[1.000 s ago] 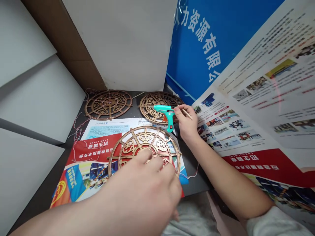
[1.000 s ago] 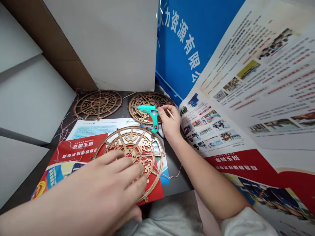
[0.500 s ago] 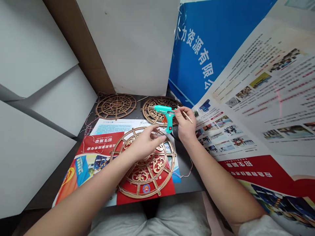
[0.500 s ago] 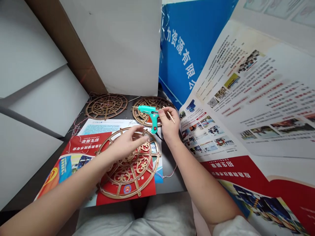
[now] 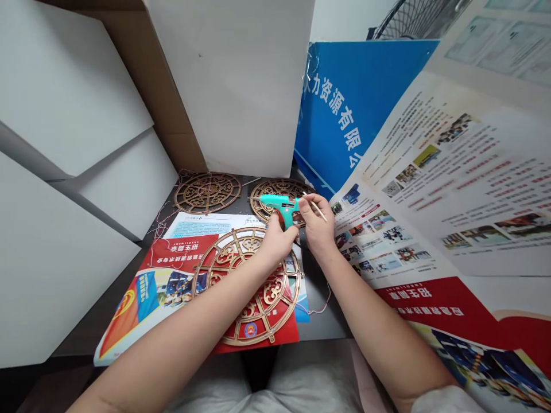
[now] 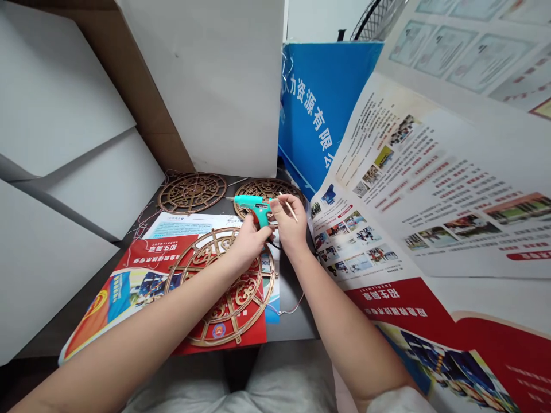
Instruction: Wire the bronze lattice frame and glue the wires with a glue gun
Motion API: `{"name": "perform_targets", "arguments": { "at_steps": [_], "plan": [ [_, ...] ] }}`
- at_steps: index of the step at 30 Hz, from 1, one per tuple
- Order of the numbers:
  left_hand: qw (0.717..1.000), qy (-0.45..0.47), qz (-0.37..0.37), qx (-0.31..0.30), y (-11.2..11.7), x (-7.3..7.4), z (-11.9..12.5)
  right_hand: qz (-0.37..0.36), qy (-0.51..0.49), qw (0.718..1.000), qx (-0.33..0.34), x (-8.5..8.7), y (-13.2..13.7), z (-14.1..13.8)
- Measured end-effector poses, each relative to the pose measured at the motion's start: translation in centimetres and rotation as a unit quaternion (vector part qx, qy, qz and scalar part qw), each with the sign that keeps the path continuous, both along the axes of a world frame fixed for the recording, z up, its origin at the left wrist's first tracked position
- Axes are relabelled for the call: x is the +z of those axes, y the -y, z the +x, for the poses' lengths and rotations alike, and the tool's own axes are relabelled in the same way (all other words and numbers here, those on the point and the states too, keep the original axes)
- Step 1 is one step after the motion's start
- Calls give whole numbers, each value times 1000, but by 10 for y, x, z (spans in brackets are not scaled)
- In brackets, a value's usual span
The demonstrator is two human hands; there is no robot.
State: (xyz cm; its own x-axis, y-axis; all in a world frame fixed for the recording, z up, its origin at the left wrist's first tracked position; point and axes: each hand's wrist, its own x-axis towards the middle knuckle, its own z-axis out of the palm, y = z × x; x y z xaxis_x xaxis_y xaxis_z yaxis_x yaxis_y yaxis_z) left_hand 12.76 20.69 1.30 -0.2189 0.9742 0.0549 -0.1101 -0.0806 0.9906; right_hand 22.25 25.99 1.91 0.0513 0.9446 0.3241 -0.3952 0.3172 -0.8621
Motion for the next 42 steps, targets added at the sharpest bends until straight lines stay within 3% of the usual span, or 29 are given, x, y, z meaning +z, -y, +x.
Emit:
{"name": "perform_targets", "arguments": {
  "at_steps": [3, 5, 7, 10, 16, 19, 21, 25, 30, 32, 35, 37, 39, 42],
  "plan": [
    [1000, 21, -11, -6, 0, -4, -2, 24, 20, 998, -48, 5, -4, 9],
    [999, 34, -8, -13, 1, -7, -4, 41, 143, 986, -82, 10, -8, 20],
    [999, 40, 1, -21, 3, -9, -5, 39, 343, 933, -105, 17, -13, 30],
    [998, 40, 18, -33, 5, -13, -5, 22, 499, 857, -124, 28, -21, 39],
    [998, 40, 19, -53, 3, -15, -8, -5, 687, 719, -105, 37, -44, 25],
    [996, 48, 18, -69, 2, -14, -9, -8, 734, 675, -76, 31, -49, 15],
    [995, 52, 20, -81, 2, -14, -9, 1, 747, 662, -62, 26, -48, 11],
    [993, 60, 20, -96, 1, -15, -8, 17, 736, 675, -56, 16, -46, 9],
    [991, 96, 16, -95, -3, -17, -8, 40, 651, 754, -82, 18, -42, 17],
    [991, 105, 20, -83, -3, -16, -8, 17, 579, 810, -89, 18, -34, 18],
    [990, 125, 23, -62, -2, -12, -8, -53, 366, 929, 6, 10, -15, 17],
    [989, 140, 22, -51, -1, -10, -9, -53, 264, 963, 27, 1, -5, 16],
    [987, 151, 17, -44, 0, -9, -9, -16, 302, 952, -49, -4, -3, 18],
    [986, 159, 3, -48, 1, -9, -9, 16, 450, 881, -144, 0, -17, 25]
  ]
}}
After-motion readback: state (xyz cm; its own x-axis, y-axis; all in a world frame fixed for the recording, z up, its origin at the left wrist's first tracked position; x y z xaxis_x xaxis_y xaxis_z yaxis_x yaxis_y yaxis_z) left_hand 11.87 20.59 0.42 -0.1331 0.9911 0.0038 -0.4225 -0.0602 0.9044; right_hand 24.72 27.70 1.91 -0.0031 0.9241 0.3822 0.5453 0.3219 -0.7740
